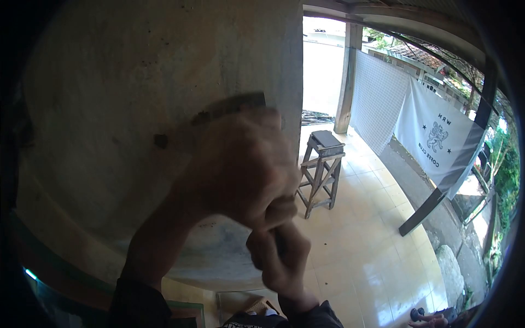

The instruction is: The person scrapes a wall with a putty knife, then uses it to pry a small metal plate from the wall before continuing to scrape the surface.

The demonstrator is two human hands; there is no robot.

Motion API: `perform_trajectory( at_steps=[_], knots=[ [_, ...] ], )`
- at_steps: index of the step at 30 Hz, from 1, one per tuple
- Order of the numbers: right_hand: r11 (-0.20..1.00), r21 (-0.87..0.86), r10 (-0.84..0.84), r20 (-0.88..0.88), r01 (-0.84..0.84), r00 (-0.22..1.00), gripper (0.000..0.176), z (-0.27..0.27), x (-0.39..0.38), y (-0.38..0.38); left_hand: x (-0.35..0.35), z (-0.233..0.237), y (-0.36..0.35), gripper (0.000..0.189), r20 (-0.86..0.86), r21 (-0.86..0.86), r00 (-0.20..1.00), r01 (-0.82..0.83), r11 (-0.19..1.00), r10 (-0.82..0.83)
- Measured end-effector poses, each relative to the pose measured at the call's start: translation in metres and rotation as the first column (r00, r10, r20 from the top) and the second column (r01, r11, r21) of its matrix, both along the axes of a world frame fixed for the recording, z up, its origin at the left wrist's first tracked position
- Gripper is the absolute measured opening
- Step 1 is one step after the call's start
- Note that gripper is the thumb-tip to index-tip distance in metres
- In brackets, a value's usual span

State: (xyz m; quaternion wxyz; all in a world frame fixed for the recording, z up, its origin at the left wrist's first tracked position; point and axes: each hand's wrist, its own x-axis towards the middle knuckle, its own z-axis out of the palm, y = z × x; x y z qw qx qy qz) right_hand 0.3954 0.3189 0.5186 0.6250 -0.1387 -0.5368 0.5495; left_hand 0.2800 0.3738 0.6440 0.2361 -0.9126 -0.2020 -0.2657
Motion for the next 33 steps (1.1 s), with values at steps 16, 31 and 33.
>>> perform_trajectory(
  at_steps=[16,31,33],
  knots=[
    [0.995,-0.072,0.070,-0.021,-0.071,0.997,0.015,-0.011,0.003,-0.006,0.002,-0.017,0.002,0.015,0.053,-0.018,0.997,0.059,0.998,-0.058],
    [0.999,0.028,0.040,-0.029,-0.040,0.999,0.016,0.009,-0.002,-0.004,-0.001,0.005,-0.001,0.016,0.009,0.023,1.000,0.010,1.000,-0.010],
    [0.996,-0.035,0.082,-0.027,-0.083,0.996,0.017,-0.003,0.000,-0.010,-0.001,-0.013,-0.004,0.015,0.023,-0.006,1.000,-0.002,1.000,0.002]
  ],
)
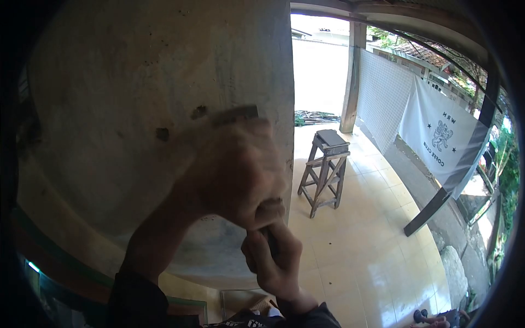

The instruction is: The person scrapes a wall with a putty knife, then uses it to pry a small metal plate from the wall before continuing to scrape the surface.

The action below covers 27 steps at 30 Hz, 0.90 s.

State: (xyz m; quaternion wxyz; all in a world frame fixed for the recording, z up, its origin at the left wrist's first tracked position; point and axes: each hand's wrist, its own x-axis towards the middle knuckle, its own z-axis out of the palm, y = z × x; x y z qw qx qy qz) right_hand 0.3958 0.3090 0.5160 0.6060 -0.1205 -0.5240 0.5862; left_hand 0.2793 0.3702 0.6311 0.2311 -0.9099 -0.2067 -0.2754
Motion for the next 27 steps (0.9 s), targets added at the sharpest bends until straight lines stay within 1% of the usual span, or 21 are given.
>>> perform_trajectory(
  at_steps=[1,2,4,5,7,8,9,10,11,12,14,15,16,18,19,22,23,25,27],
  knots=[
    [0.999,0.024,-0.027,-0.008,0.027,1.000,0.015,-0.005,-0.004,-0.001,0.000,-0.005,-0.001,0.015,0.035,0.002,0.999,0.036,0.999,-0.036],
    [0.999,0.023,-0.028,-0.007,0.028,1.000,0.015,-0.002,-0.005,0.000,-0.002,0.001,0.000,0.015,0.035,0.002,0.999,0.036,0.999,-0.036],
    [0.998,0.045,-0.037,-0.010,0.038,0.999,0.013,0.015,-0.006,0.009,-0.004,0.021,0.005,0.017,-0.048,0.047,0.999,-0.023,0.999,0.025],
    [0.996,0.077,-0.052,0.008,0.051,0.999,0.012,0.027,-0.005,0.013,-0.002,0.025,0.004,0.017,-0.050,0.041,0.999,-0.019,0.999,0.021],
    [0.996,0.073,-0.047,0.007,0.047,0.999,0.012,0.021,-0.006,0.011,0.000,0.034,0.002,0.022,-0.051,0.039,0.998,-0.021,0.999,0.023],
    [0.997,0.068,-0.041,0.008,0.040,0.999,0.012,0.016,-0.007,0.009,0.000,0.029,-0.001,0.022,-0.052,0.044,0.998,-0.023,0.999,0.026],
    [0.998,0.058,-0.005,-0.034,0.007,0.999,0.014,0.004,-0.005,0.004,0.001,0.014,-0.005,0.019,-0.055,0.011,0.998,-0.012,1.000,0.013],
    [0.998,0.066,-0.002,-0.035,0.005,0.999,0.014,-0.001,-0.005,-0.002,0.001,0.002,-0.006,0.019,-0.057,-0.012,0.998,-0.002,1.000,0.002],
    [0.998,0.051,-0.029,-0.003,0.029,1.000,0.016,-0.003,-0.004,-0.006,0.003,0.000,-0.007,0.019,0.000,-0.008,0.997,0.077,0.997,-0.077],
    [0.998,0.032,-0.056,0.026,0.055,0.998,0.017,-0.003,-0.005,-0.009,0.002,0.002,-0.006,0.019,-0.001,-0.002,0.998,0.070,0.998,-0.070],
    [0.994,0.075,-0.087,0.023,0.085,0.996,0.020,0.012,-0.001,-0.004,0.002,0.017,0.001,0.017,-0.030,-0.006,0.998,0.047,0.999,-0.047],
    [0.994,0.059,-0.094,0.009,0.093,0.996,0.019,0.026,-0.001,-0.002,0.004,0.029,0.005,0.018,-0.015,0.042,0.995,0.103,0.994,-0.103],
    [0.994,0.043,-0.100,-0.003,0.101,0.995,0.018,0.035,-0.001,-0.001,0.005,0.027,0.004,0.018,-0.010,0.034,0.994,0.108,0.994,-0.108],
    [0.994,0.067,-0.089,-0.005,0.089,0.996,0.017,0.021,-0.006,0.002,0.005,0.026,0.003,0.017,0.009,0.079,0.997,0.077,0.994,-0.078],
    [0.994,0.077,-0.077,-0.009,0.077,0.997,0.016,0.012,-0.007,0.000,0.003,0.019,0.000,0.018,-0.004,-0.009,0.998,0.061,0.998,-0.061],
    [0.994,0.053,-0.096,0.042,0.094,0.994,0.015,0.004,-0.007,-0.005,-0.001,0.006,-0.002,0.016,-0.022,-0.022,0.999,0.026,0.999,-0.027],
    [0.995,0.049,-0.086,0.031,0.084,0.996,0.016,0.011,-0.006,-0.002,0.000,0.013,0.000,0.016,-0.021,-0.029,0.999,0.028,0.999,-0.028],
    [0.997,0.063,-0.054,0.005,0.054,0.999,0.017,0.036,-0.002,0.008,0.002,0.035,0.006,0.016,-0.006,0.115,1.000,0.020,0.993,-0.019],
    [0.994,0.072,-0.077,0.003,0.076,0.997,0.017,0.032,-0.007,0.001,0.001,0.034,0.001,0.016,-0.006,0.103,1.000,0.018,0.995,-0.018]
  ],
)
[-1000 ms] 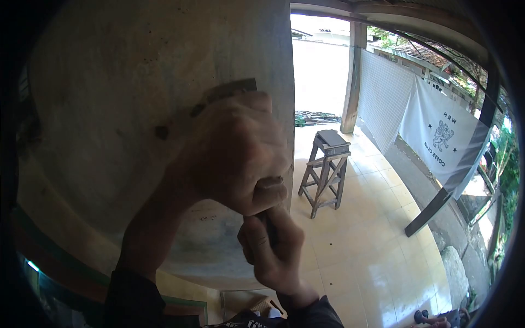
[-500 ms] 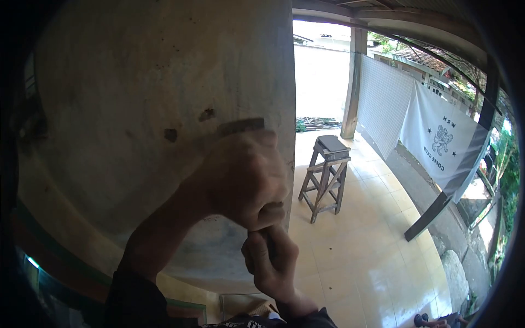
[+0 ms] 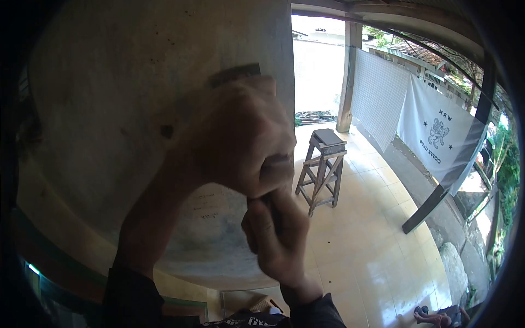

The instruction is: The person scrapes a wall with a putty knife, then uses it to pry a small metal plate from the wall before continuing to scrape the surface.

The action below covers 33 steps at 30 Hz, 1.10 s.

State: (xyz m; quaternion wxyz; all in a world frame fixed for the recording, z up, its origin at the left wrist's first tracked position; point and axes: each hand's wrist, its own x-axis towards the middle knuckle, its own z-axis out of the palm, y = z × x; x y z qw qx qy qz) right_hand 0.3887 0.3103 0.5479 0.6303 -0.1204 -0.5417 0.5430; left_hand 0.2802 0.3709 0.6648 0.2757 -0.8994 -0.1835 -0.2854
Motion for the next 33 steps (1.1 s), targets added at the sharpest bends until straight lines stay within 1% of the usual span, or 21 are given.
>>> perform_trajectory(
  at_steps=[1,2,5,6,9,11,13,14,16,18,20,21,22,23,24,25,27,29,30,33],
  knots=[
    [1.000,0.017,-0.022,-0.001,0.022,1.000,0.017,-0.004,-0.002,-0.003,-0.001,0.000,-0.003,0.016,0.000,-0.004,1.000,-0.002,1.000,0.002],
    [1.000,0.002,-0.016,0.009,0.016,1.000,0.017,-0.012,-0.001,-0.007,-0.001,-0.009,-0.006,0.016,0.007,-0.109,0.999,0.032,0.994,-0.031],
    [0.997,-0.021,-0.070,0.013,0.070,0.997,0.017,-0.020,-0.005,-0.006,0.000,-0.015,-0.005,0.015,-0.031,-0.069,0.999,0.027,0.997,-0.029],
    [0.997,0.016,-0.075,0.012,0.075,0.997,0.018,-0.017,-0.004,0.002,-0.001,-0.011,-0.003,0.016,-0.031,-0.020,0.999,-0.042,0.999,0.042],
    [0.999,-0.004,-0.054,-0.032,0.054,0.998,0.020,-0.003,-0.004,0.013,0.005,0.006,0.002,0.018,-0.014,-0.016,0.998,-0.060,0.998,0.060],
    [0.998,0.009,-0.059,-0.035,0.060,0.998,0.020,-0.011,-0.006,0.010,0.002,0.003,-0.004,0.019,-0.012,-0.025,0.999,-0.050,0.998,0.050],
    [0.997,0.007,-0.071,-0.036,0.071,0.997,0.021,-0.016,-0.006,0.005,0.003,-0.009,-0.006,0.019,-0.092,-0.134,0.989,-0.126,0.983,0.115],
    [0.996,-0.014,-0.086,-0.037,0.085,0.996,0.021,-0.014,-0.006,0.004,0.002,-0.010,-0.006,0.019,-0.074,-0.112,0.988,-0.142,0.983,0.134],
    [0.994,-0.038,-0.107,-0.041,0.106,0.993,0.021,-0.010,-0.003,0.008,0.002,-0.004,-0.001,0.019,-0.057,-0.092,0.993,-0.112,0.989,0.107],
    [0.995,-0.022,-0.094,0.014,0.094,0.996,0.021,0.000,0.001,0.019,0.004,0.000,0.006,0.018,-0.044,-0.084,0.996,-0.081,0.993,0.078],
    [0.995,-0.011,-0.097,0.004,0.097,0.995,0.021,-0.001,0.002,0.017,0.006,0.000,0.012,0.017,0.120,0.141,0.991,0.037,0.989,-0.054],
    [0.996,0.009,-0.091,-0.006,0.092,0.996,0.021,-0.002,0.003,0.016,0.006,-0.001,0.009,0.017,0.123,0.141,0.991,0.039,0.989,-0.057],
    [0.994,0.049,-0.101,0.015,0.100,0.995,0.022,-0.005,0.003,0.009,0.002,-0.006,0.003,0.018,0.087,0.010,0.996,0.024,1.000,-0.024],
    [0.994,0.047,-0.103,0.019,0.102,0.994,0.022,-0.008,0.003,0.002,0.000,-0.010,-0.003,0.019,0.045,-0.115,0.999,0.002,0.993,0.004],
    [0.994,0.031,-0.107,0.052,0.105,0.993,0.022,-0.011,0.003,-0.005,-0.003,-0.016,-0.004,0.022,0.100,-0.041,0.992,0.087,0.995,-0.082],
    [0.994,0.021,-0.110,0.082,0.109,0.990,0.022,-0.011,0.002,-0.007,-0.004,-0.015,-0.003,0.022,0.101,-0.030,0.991,0.088,0.996,-0.084],
    [0.995,0.029,-0.099,0.070,0.097,0.993,0.023,-0.002,0.003,-0.002,-0.004,-0.010,-0.001,0.021,0.086,0.002,0.992,0.093,0.996,-0.093],
    [0.993,0.065,-0.105,0.109,0.099,0.988,0.024,0.012,0.002,0.009,-0.007,0.003,0.003,0.020,0.104,0.008,0.992,0.077,0.997,-0.078],
    [0.998,0.035,-0.048,0.081,0.045,0.996,0.023,0.016,0.004,0.009,-0.008,0.008,0.005,0.020,0.118,0.021,0.991,0.056,0.998,-0.058],
    [0.998,0.043,-0.060,0.120,0.055,0.991,0.021,0.002,0.000,-0.001,-0.015,-0.006,-0.004,0.020,0.113,-0.008,0.992,0.049,0.999,-0.048]
  ],
)
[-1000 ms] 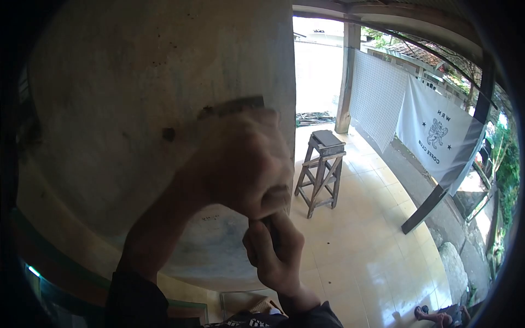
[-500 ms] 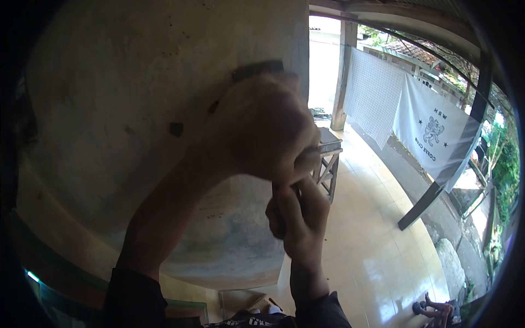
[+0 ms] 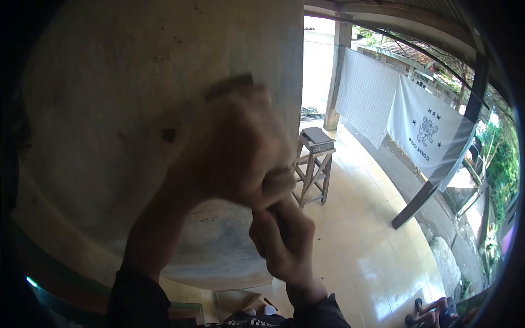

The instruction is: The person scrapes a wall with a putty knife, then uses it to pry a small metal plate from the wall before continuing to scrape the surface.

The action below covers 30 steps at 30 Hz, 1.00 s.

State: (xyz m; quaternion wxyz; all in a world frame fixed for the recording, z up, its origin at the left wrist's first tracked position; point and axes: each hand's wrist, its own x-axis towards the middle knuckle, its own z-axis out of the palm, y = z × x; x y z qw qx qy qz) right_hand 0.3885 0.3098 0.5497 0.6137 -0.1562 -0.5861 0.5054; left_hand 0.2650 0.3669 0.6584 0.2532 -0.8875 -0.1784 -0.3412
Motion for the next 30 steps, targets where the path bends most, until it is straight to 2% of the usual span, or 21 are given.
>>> perform_trajectory(
  at_steps=[1,4,8,9,12,14,20,21,23,30],
  knots=[
    [0.998,0.004,0.061,-0.015,-0.061,0.998,0.020,-0.008,0.002,-0.002,-0.001,-0.006,0.000,0.020,-0.002,0.012,1.000,-0.006,1.000,0.006],
    [0.998,-0.011,0.055,-0.009,-0.055,0.998,0.021,-0.008,0.000,-0.004,-0.003,-0.013,0.003,0.021,0.057,0.048,0.995,0.074,0.996,-0.077],
    [0.998,-0.012,0.059,-0.017,-0.059,0.998,0.024,0.011,-0.003,0.005,-0.004,0.002,0.001,0.019,0.010,0.001,1.000,-0.015,1.000,0.015],
    [0.999,0.033,0.018,0.003,-0.018,1.000,0.023,0.006,-0.006,0.002,-0.005,0.004,-0.002,0.018,0.017,0.010,0.999,-0.049,0.999,0.049],
    [0.995,-0.005,0.101,-0.010,-0.101,0.995,0.021,-0.015,-0.004,-0.008,-0.008,-0.019,-0.012,0.018,0.003,-0.034,0.999,-0.041,0.999,0.041],
    [0.996,-0.018,0.093,-0.009,-0.093,0.996,0.021,-0.023,-0.008,-0.005,-0.009,-0.021,-0.009,0.019,0.009,-0.032,1.000,-0.020,0.999,0.020],
    [0.991,-0.061,0.113,-0.134,-0.122,0.984,0.019,0.000,-0.022,0.002,-0.011,0.006,-0.008,0.017,-0.038,0.024,0.986,-0.159,0.987,0.160],
    [0.989,-0.018,0.140,-0.121,-0.144,0.983,0.021,-0.015,-0.022,0.001,-0.013,-0.002,-0.013,0.016,-0.059,-0.021,0.987,-0.153,0.988,0.151],
    [0.985,-0.038,0.163,-0.134,-0.170,0.977,0.027,-0.033,-0.019,-0.012,-0.011,-0.016,-0.018,0.016,-0.096,-0.121,0.992,-0.094,0.988,0.082],
    [0.984,-0.086,0.133,-0.205,-0.153,0.970,0.030,-0.022,-0.018,-0.014,-0.004,-0.007,-0.014,0.016,-0.152,-0.130,0.983,-0.122,0.984,0.101]
  ],
)
